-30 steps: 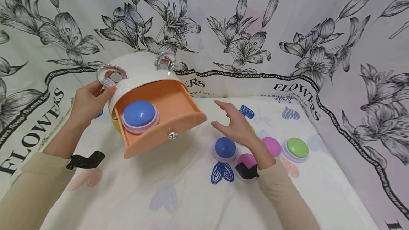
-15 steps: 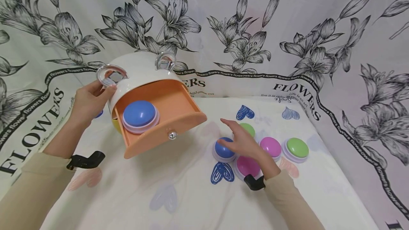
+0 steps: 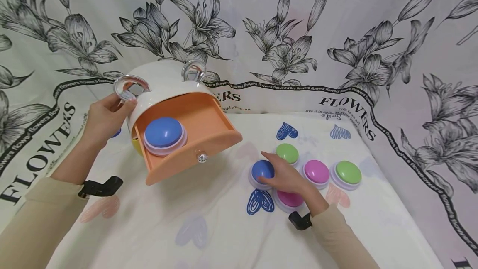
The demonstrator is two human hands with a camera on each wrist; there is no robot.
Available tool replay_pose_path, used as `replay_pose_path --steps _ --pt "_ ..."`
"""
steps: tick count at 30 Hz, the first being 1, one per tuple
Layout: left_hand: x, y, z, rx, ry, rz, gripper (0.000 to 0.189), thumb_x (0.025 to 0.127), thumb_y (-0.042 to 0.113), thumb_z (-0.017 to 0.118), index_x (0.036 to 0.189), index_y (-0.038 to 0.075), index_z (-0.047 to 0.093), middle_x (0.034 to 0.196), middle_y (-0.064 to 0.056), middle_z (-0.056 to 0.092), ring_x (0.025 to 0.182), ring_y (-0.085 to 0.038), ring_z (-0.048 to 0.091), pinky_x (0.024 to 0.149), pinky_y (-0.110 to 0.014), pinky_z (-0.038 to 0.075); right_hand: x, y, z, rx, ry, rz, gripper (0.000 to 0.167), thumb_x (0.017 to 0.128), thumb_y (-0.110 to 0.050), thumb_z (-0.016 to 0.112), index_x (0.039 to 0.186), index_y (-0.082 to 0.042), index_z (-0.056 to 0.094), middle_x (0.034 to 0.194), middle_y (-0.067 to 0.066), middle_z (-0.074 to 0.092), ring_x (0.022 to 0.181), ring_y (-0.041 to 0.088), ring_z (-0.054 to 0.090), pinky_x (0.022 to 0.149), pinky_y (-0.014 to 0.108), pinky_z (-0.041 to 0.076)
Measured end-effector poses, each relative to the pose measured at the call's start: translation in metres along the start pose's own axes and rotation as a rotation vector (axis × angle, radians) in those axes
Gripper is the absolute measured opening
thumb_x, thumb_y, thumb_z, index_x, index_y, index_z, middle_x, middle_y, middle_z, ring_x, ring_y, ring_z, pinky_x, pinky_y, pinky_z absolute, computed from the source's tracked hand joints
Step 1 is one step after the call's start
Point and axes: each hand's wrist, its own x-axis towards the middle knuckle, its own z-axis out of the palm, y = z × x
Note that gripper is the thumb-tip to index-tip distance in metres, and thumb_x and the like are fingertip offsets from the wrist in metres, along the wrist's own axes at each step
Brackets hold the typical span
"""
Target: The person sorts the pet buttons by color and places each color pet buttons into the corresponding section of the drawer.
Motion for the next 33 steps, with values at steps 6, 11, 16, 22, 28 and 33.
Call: replay_pose_path --steps 6,11,16,22,28,33 --pt "-0.0006 0.0009 -0.0005 0.005 0.0 -0.007 0.07 0.085 0.053 0.055 0.143 0.019 0.036 0.146 -0.008 0.036 0.13 -0.031 0.037 0.097 -0.046 0.043 -0.0011 0.0041 0.0031 0.001 -0.027 0.014 0.082 0.078 -0.044 0.069 0.144 -0.013 0.032 0.142 0.012 0.039 0.129 0.032 0.039 0.101 0.053 0.038" --pt "-0.0005 0.0014 -0.0009 -0.003 -0.008 -0.015 0.071 0.085 0.053 0.055 0.143 0.018 0.034 0.147 -0.008 0.033 0.132 -0.03 0.035 0.098 -0.046 0.042 -0.0019 0.0043 0.0041 -0.006 -0.045 0.015 0.081 0.078 -0.042 0.07 0.143 -0.01 0.033 0.141 0.012 0.041 0.127 0.032 0.041 0.1 0.052 0.04" --pt "-0.0006 0.0018 -0.0011 0.003 -0.007 -0.025 0.073 0.085 0.054 0.054 0.144 0.017 0.033 0.148 -0.009 0.032 0.132 -0.032 0.034 0.097 -0.047 0.042 -0.002 0.0047 0.0051 -0.02 -0.066 0.023 0.082 0.078 -0.039 0.072 0.143 -0.01 0.032 0.14 0.012 0.042 0.125 0.032 0.044 0.098 0.051 0.042" --pt "-0.0008 0.0015 -0.0007 0.005 0.001 -0.018 0.07 0.085 0.054 0.055 0.143 0.019 0.036 0.146 -0.007 0.035 0.131 -0.031 0.037 0.098 -0.046 0.042 -0.0012 0.0056 0.0061 -0.026 -0.066 0.031 0.081 0.077 -0.036 0.072 0.142 -0.01 0.032 0.138 0.012 0.044 0.122 0.032 0.046 0.098 0.051 0.043" --pt "-0.0002 0.0017 -0.0007 0.011 0.001 -0.022 0.072 0.085 0.054 0.054 0.143 0.018 0.034 0.147 -0.009 0.034 0.131 -0.032 0.036 0.097 -0.047 0.042 -0.0005 0.0063 0.0063 -0.028 -0.037 0.023 0.079 0.075 -0.035 0.075 0.139 -0.008 0.038 0.134 0.012 0.047 0.12 0.031 0.048 0.097 0.05 0.044" --pt "-0.0004 0.0017 -0.0004 0.01 0.001 -0.013 0.07 0.085 0.053 0.055 0.143 0.019 0.035 0.146 -0.008 0.035 0.131 -0.031 0.037 0.097 -0.046 0.042 -0.0013 0.0067 0.0056 -0.016 -0.026 0.026 0.079 0.074 -0.037 0.076 0.138 -0.009 0.04 0.133 0.011 0.049 0.118 0.031 0.049 0.096 0.051 0.045"
